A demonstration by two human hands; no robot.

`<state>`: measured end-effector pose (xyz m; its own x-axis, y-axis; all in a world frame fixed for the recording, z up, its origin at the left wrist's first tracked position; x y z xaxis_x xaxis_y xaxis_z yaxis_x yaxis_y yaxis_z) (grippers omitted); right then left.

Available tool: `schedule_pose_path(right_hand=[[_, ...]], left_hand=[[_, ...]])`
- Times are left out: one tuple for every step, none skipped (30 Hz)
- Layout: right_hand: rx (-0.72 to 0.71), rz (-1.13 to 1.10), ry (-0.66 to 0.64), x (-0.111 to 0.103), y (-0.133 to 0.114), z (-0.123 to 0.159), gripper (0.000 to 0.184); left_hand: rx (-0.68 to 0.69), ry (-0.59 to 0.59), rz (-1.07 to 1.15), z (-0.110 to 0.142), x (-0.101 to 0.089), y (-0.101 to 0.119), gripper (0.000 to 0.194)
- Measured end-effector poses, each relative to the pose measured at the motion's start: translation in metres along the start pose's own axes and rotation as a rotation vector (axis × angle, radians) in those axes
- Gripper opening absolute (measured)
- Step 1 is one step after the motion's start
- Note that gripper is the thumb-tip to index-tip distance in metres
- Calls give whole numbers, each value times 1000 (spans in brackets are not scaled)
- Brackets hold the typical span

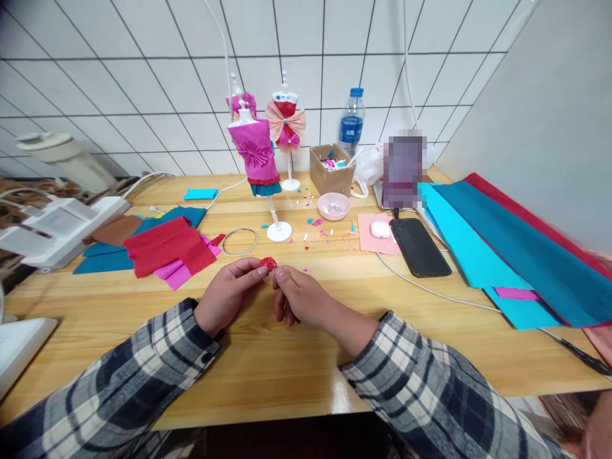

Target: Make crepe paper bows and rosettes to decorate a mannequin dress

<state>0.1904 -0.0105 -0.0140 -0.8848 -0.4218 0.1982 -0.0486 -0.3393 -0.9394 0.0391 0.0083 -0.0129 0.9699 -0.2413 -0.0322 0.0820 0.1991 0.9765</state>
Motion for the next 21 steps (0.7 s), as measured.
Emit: schedule_pose_path(right_hand=[[-9, 13, 6, 0, -1, 0, 31], [-19, 25, 13, 0, -1, 1, 30], [-29, 36, 22, 0, -2, 1, 30], [-39, 46, 34, 0, -2, 1, 29], [-46, 56, 46, 0, -3, 1, 30], [-51, 65, 56, -1, -3, 1, 30], [-55, 75, 66, -1, -3, 1, 30], [-55, 85, 74, -2, -3, 1, 31], [-54, 94, 78, -2, -3, 1, 31], [-52, 102, 78, -3, -3, 1, 32], [-53, 110, 77, -3, -3, 1, 32], [-55, 117, 79, -3, -4, 2, 32], [-57, 121, 82, -3, -4, 2, 32], [-57, 120, 86, -3, -4, 2, 32], [-56, 117, 91, -3, -5, 2, 32], [-55, 113, 96, -3, -5, 2, 32], [-55, 112, 101, -4, -5, 2, 32], [-59, 116, 103, -4, -6, 2, 32], [-67, 127, 106, -4, -6, 2, 32], [-78, 142, 109, -4, -6, 2, 33], [-88, 156, 113, -4, -6, 2, 33]], left_hand=[[2, -2, -9, 0, 0, 1, 22], [7, -6, -20, 1, 1, 1, 21], [12, -12, -34, 1, 1, 2, 21], [19, -18, -48, 1, 1, 3, 21], [25, -21, -61, 1, 1, 3, 20], [31, -21, -71, 1, 1, 3, 20], [35, -19, -76, 1, 1, 4, 20], [36, -19, -78, 1, 1, 4, 20], [35, -19, -75, 1, 1, 4, 20], [34, -20, -72, 1, 1, 4, 20], [31, -23, -69, 1, 1, 4, 20], [30, -25, -67, 1, 1, 4, 20], [29, -27, -67, 2, 2, 4, 19], [28, -26, -67, 2, 2, 4, 19], [28, -24, -66, 2, 2, 5, 19], [27, -21, -65, 2, 2, 5, 18], [27, -18, -63, 2, 2, 5, 18], [27, -14, -61, 2, 2, 5, 19], [27, -10, -59, 2, 2, 5, 19], [29, -6, -59, 2, 2, 5, 20], [31, -3, -59, 2, 2, 5, 20]])
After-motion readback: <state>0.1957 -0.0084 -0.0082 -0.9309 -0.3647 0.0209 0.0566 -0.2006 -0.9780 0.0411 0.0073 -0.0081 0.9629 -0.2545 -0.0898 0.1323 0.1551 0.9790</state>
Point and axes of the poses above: each hand's wrist, its own z-axis away from the middle knuckle, its own x-axis out of the palm, y = z × x, the point moved 2 cm from there along -z, towards the middle knuckle, and after that the axes turned 11 degrees about -z, right-handed, at the moved point
